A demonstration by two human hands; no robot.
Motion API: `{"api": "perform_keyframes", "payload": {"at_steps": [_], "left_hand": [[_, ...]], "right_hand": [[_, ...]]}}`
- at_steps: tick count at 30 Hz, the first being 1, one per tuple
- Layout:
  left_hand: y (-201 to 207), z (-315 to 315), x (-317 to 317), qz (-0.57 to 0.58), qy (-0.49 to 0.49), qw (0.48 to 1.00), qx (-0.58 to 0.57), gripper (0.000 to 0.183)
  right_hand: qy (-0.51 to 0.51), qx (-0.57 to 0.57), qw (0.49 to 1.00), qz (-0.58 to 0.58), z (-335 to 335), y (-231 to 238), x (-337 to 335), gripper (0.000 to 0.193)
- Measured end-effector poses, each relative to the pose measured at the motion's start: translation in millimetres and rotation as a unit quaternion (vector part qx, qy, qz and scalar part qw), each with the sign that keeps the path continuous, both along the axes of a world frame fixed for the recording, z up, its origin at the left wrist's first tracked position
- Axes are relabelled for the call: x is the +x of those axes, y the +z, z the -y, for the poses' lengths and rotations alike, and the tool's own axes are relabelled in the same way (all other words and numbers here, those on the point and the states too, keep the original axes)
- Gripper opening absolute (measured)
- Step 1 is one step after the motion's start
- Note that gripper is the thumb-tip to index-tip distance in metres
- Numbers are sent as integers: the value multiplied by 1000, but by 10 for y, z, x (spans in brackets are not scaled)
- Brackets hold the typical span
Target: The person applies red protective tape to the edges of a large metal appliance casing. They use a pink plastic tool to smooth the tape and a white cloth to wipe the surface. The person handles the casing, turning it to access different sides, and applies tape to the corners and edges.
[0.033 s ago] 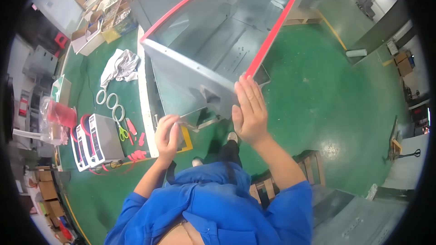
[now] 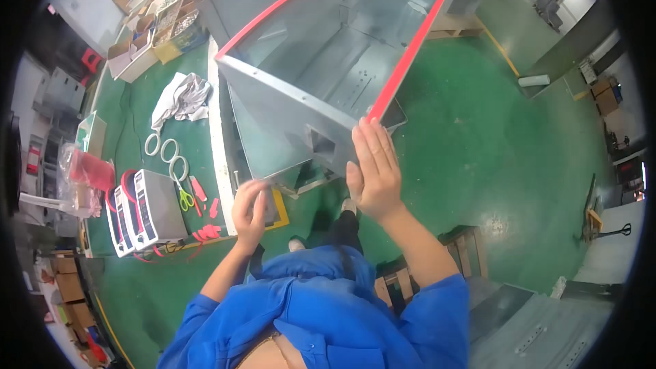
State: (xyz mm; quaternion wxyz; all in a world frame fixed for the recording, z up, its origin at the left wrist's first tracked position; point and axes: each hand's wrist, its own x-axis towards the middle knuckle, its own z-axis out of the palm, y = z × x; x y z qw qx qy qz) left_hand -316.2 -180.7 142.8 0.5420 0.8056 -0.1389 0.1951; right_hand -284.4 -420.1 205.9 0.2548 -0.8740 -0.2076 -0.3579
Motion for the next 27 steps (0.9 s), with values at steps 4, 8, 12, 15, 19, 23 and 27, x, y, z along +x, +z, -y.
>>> {"api": "perform_keyframes", "payload": {"at_steps": [4, 8, 12, 15, 19, 23, 27], "left_hand": [[-425, -649, -649, -72, 55, 996, 6, 14], [-889, -1374, -1240, -107, 162, 981, 29, 13], [-1049, -1807, -1651, -227, 289, 917, -155, 15], [-1230, -2187, -1800, -190, 436, 843, -250, 26], [-1474, -2653, -1843, -84, 571, 776, -254, 36], [-1422, -3053, -1611, -98, 522, 834, -150, 37], [-1535, -3355, -1553, -113, 482, 840, -224, 23]], "right_hand": [[6, -78, 997, -27, -316, -115, -320, 37], [-109, -34, 993, 38, -441, 53, -176, 41], [-178, -120, 976, 32, -435, -51, -73, 42], [-157, -188, 968, 55, -631, -124, -256, 41], [3, -162, 979, -124, -1242, -803, -705, 43], [136, -81, 936, -313, -1890, -1195, -1070, 43], [249, -81, 910, -320, -2198, -1196, -1131, 41]]}}
